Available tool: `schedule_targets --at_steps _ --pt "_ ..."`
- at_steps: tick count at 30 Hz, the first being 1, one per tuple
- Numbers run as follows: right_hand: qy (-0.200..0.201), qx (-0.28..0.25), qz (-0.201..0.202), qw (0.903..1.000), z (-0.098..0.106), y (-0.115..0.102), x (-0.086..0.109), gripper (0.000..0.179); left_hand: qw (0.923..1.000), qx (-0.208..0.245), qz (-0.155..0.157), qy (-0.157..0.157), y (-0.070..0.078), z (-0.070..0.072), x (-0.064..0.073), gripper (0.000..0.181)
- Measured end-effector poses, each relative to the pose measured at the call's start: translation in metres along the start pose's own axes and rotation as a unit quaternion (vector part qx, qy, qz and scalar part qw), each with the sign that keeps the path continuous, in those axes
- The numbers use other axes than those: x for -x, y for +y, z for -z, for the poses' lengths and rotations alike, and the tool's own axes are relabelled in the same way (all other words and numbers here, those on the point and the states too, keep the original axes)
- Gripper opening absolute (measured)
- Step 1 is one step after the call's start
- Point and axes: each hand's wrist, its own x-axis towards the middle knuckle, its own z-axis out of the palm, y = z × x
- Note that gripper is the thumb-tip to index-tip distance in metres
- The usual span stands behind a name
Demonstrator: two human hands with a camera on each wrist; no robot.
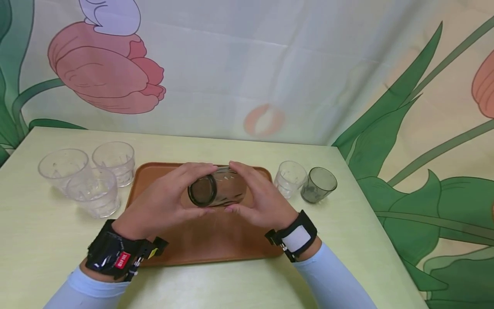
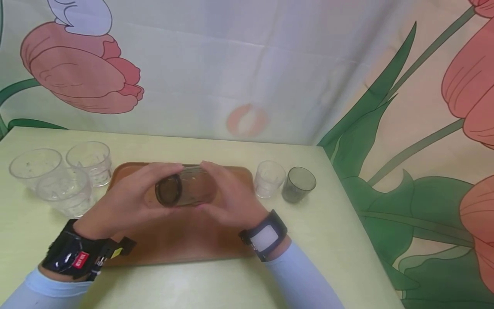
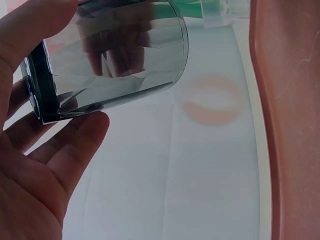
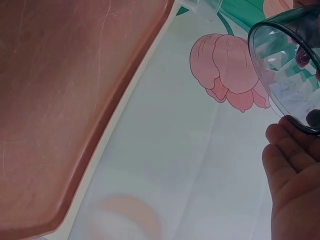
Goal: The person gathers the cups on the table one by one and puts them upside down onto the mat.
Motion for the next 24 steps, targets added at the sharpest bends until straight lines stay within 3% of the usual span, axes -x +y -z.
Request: schedule_targets --at_steps 7,13,17,24 --pt "-0.013 0.007 -0.023 0.9996 0.000 -0.004 -0.001 0.093 1.0000 -0.008 0.001 -0.005 0.002 0.000 -0.001 0.084" --pt "-0.049 0.030 -0.100 0.9933 0.013 -0.006 0.008 0.095 0.9996 -0.021 0.015 -0.014 0.002 -0.003 -0.002 0.080" --pt "-0.054 0.074 -0.143 0.9854 0.023 0.005 0.019 0.077 0.9995 -0.025 0.017 -0.007 0.000 -0.005 -0.003 0.080" --pt "-0.062 0.127 -0.176 0.9743 0.024 0.029 0.044 0.040 0.9994 -0.029 0.018 0.003 -0.004 -0.006 -0.001 0.079"
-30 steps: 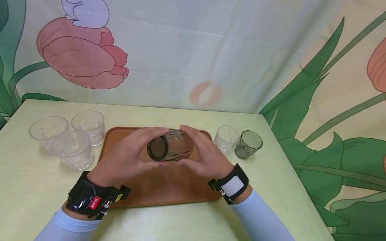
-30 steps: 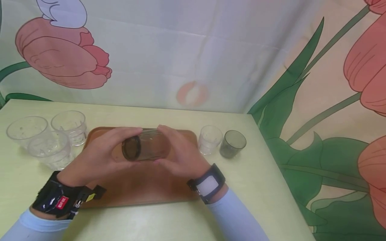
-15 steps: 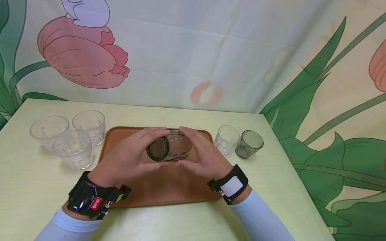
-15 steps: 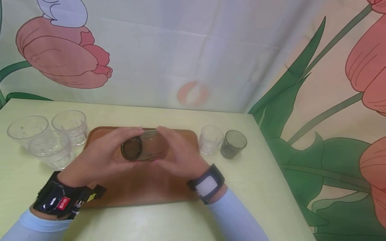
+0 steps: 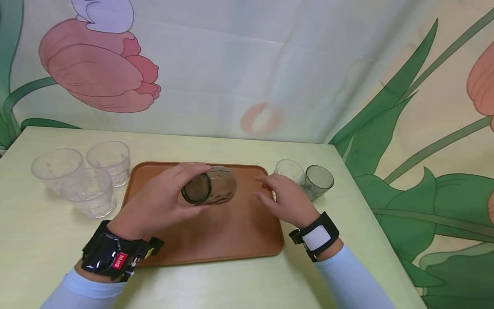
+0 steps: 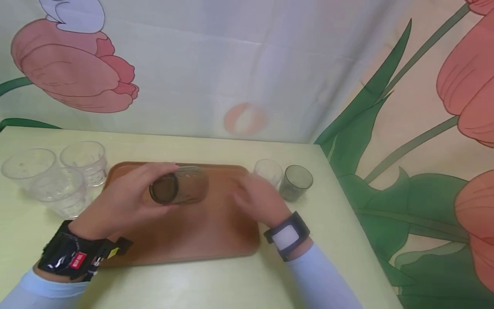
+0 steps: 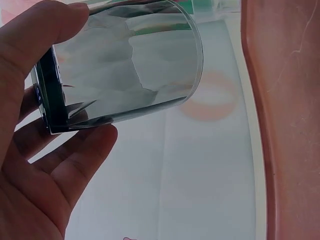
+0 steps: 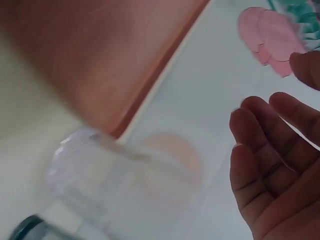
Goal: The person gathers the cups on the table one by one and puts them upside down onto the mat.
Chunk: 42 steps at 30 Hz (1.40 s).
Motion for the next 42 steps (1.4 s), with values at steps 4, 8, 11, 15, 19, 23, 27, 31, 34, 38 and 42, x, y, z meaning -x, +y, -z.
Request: schedule_targets --at_steps 4,8,11,15,19,23,27,31,34,38,42 --pt "-0.010 0.008 -0.025 0.9996 -0.007 0.012 0.005 0.037 0.9999 -0.008 0.000 0.007 -0.002 0.002 0.002 0.079" --pt "-0.027 0.016 -0.050 0.9982 -0.012 0.021 0.007 0.038 0.9998 -0.016 0.001 0.007 -0.003 0.003 0.002 0.079" --pt "-0.037 0.020 -0.060 0.9973 -0.015 0.024 0.008 0.038 0.9999 -0.015 0.005 0.007 -0.004 0.005 0.002 0.079" --pt "-0.049 0.024 -0.070 0.9960 -0.018 0.028 0.007 0.038 0.9998 -0.009 0.014 0.006 -0.004 0.006 0.001 0.079" --pt "-0.059 0.035 -0.086 0.9939 -0.024 0.032 0.007 0.041 0.9997 -0.014 0.017 0.009 -0.005 0.007 0.001 0.079" --pt "-0.081 0.056 -0.103 0.9898 -0.031 0.036 0.009 0.044 0.9996 -0.021 0.012 0.015 -0.006 0.008 0.001 0.079" --pt "-0.122 0.070 -0.121 0.9826 -0.036 0.037 0.011 0.045 0.9996 -0.021 0.008 0.019 -0.008 0.008 0.001 0.078" --pt "-0.139 0.059 -0.112 0.9822 -0.038 0.041 0.015 0.037 0.9996 -0.017 0.002 0.021 -0.008 0.006 -0.001 0.077" --pt "-0.131 0.059 -0.089 0.9856 -0.043 0.047 0.018 0.021 0.9997 -0.015 0.002 0.019 -0.008 0.004 -0.004 0.076" --pt "-0.130 0.074 -0.064 0.9866 -0.055 0.053 0.019 0.020 0.9997 -0.016 0.015 0.008 -0.007 0.004 -0.002 0.076" --pt "-0.143 0.071 -0.058 0.9855 -0.060 0.054 0.021 0.032 0.9996 -0.015 0.022 0.003 -0.007 0.004 0.002 0.077"
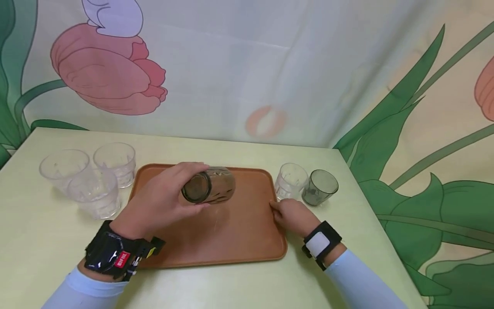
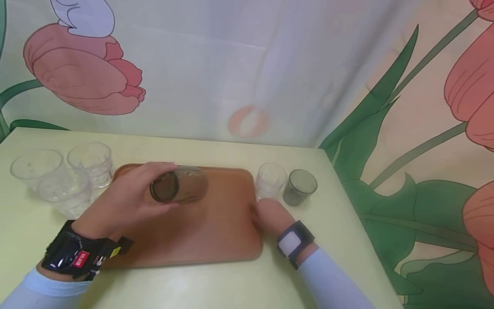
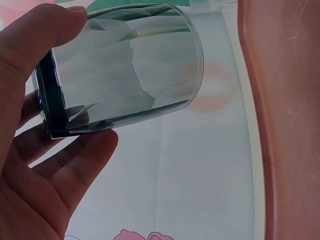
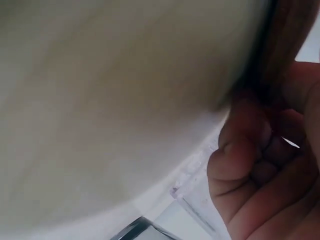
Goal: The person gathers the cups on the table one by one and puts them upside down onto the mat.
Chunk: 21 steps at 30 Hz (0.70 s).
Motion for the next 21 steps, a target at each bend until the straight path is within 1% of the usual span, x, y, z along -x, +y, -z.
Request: schedule_targets --at_steps 6,8,11,14,21 --pt "-0.017 -0.005 -0.003 0.9998 0.004 -0.008 0.002 0.035 0.9997 -0.012 -0.006 0.019 -0.002 0.001 0.002 0.077" --pt "-0.024 -0.003 -0.007 0.9997 0.005 -0.009 0.003 0.035 0.9997 -0.013 -0.002 0.023 -0.004 0.002 0.002 0.077" --pt "-0.033 0.000 -0.010 0.9994 0.006 -0.011 0.003 0.036 0.9996 -0.011 0.015 0.019 -0.006 0.004 0.003 0.076" --pt "-0.032 0.008 -0.005 0.9994 0.005 -0.011 0.003 0.036 0.9991 -0.012 0.038 0.013 -0.008 0.007 0.004 0.076" --pt "-0.019 0.029 0.005 0.9994 0.004 -0.012 0.004 0.035 0.9981 -0.017 0.058 -0.008 -0.014 0.016 0.002 0.075"
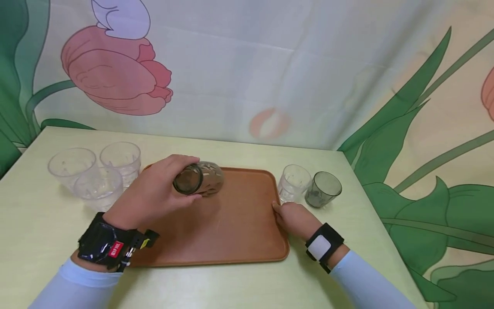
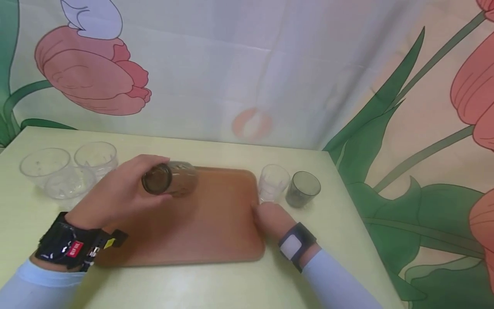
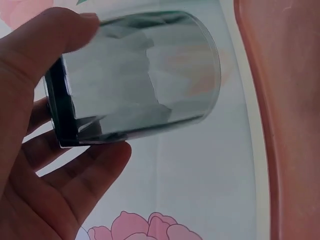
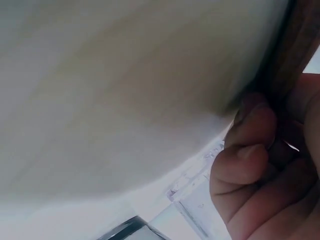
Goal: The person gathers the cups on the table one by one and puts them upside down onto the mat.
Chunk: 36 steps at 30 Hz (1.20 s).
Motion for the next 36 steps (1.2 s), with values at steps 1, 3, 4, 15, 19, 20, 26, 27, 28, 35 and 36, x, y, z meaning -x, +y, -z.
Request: schedule_targets --at_steps 1,3,4,15,19,20,26,27,28,35,36 --pt "0.002 0.004 0.001 1.0000 0.000 0.000 0.000 0.035 1.0000 -0.002 0.004 -0.002 -0.001 0.001 -0.001 0.075" --pt "0.003 0.010 0.003 0.9999 0.002 -0.001 0.000 0.035 0.9999 -0.006 0.011 -0.006 -0.005 0.003 -0.001 0.075" --pt "0.004 0.012 0.004 0.9999 0.003 -0.002 0.000 0.035 0.9999 -0.007 0.014 -0.008 -0.007 0.005 -0.002 0.075" --pt "0.021 0.048 0.016 0.9985 0.006 -0.003 -0.001 0.034 0.9960 -0.016 0.077 -0.044 -0.023 0.018 -0.006 0.076" --pt "0.023 0.055 0.021 0.9980 0.003 -0.001 -0.001 0.035 0.9942 -0.033 0.083 -0.059 -0.029 0.021 -0.008 0.077" --pt "0.023 0.053 0.020 0.9981 0.003 -0.001 -0.001 0.035 0.9936 -0.039 0.085 -0.063 -0.030 0.022 -0.009 0.078" --pt "0.016 0.058 0.018 0.9981 -0.003 -0.001 -0.002 0.036 0.9896 -0.080 0.080 -0.089 -0.038 0.022 -0.014 0.078" --pt "0.014 0.060 0.019 0.9979 -0.003 -0.001 -0.001 0.036 0.9888 -0.087 0.078 -0.093 -0.039 0.023 -0.015 0.078" --pt "0.013 0.063 0.022 0.9977 -0.003 -0.001 -0.001 0.036 0.9880 -0.092 0.077 -0.097 -0.040 0.023 -0.015 0.077" --pt "0.018 0.071 0.026 0.9970 -0.002 -0.006 0.004 0.035 0.9835 -0.100 0.088 -0.122 -0.047 0.025 -0.017 0.072" --pt "0.018 0.072 0.026 0.9969 -0.002 -0.006 0.004 0.035 0.9830 -0.100 0.090 -0.124 -0.048 0.025 -0.017 0.073"
